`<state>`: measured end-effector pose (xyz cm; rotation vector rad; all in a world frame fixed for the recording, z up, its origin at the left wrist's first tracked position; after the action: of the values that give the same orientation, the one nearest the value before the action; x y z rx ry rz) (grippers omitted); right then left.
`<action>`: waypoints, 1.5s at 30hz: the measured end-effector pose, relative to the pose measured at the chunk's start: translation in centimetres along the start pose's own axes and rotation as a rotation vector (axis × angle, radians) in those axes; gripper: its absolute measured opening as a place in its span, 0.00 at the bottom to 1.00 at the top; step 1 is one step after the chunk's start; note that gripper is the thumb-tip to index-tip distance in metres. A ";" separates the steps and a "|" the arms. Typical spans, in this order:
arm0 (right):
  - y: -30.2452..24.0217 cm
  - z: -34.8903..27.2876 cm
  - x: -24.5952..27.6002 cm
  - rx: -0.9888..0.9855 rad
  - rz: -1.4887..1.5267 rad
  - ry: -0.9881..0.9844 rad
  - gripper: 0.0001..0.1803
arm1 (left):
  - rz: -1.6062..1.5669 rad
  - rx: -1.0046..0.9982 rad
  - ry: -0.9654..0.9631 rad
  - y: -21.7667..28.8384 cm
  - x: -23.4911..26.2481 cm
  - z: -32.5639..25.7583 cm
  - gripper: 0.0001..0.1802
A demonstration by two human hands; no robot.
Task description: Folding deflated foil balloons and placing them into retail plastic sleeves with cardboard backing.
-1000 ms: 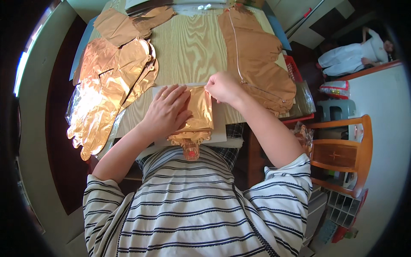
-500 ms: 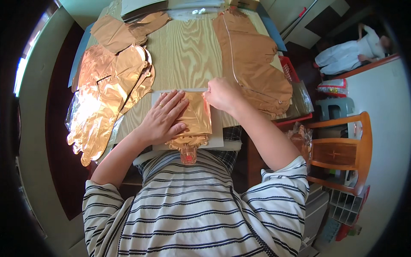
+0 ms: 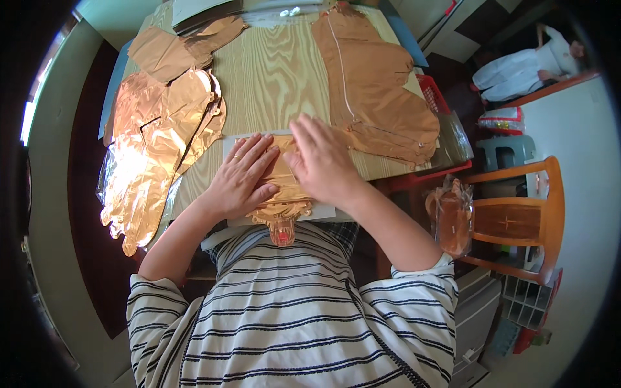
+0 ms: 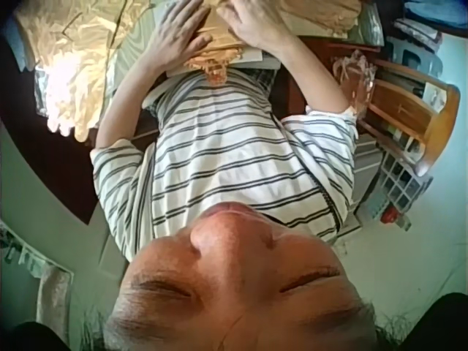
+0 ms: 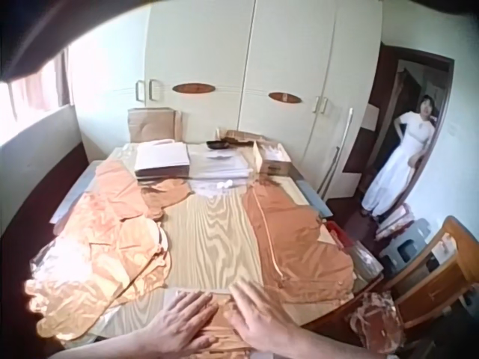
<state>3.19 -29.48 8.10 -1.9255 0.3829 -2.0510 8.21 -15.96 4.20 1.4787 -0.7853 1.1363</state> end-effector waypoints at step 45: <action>2.9 3.3 -5.2 0.012 -0.204 -0.287 0.47 | 0.116 0.088 -0.012 -2.9 0.2 1.6 0.50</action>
<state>6.86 -30.08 2.38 -2.2914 0.1105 -1.8444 11.36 -16.85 3.45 1.5302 -0.8474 1.2645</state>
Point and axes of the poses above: each hand's wrist, its own z-axis towards the middle knuckle, its own x-axis out of the back of the hand, y = z × x, the point moved 9 cm from there along z, towards the middle knuckle, and after that the axes turned 11 degrees about -y, right-handed, at the moved point
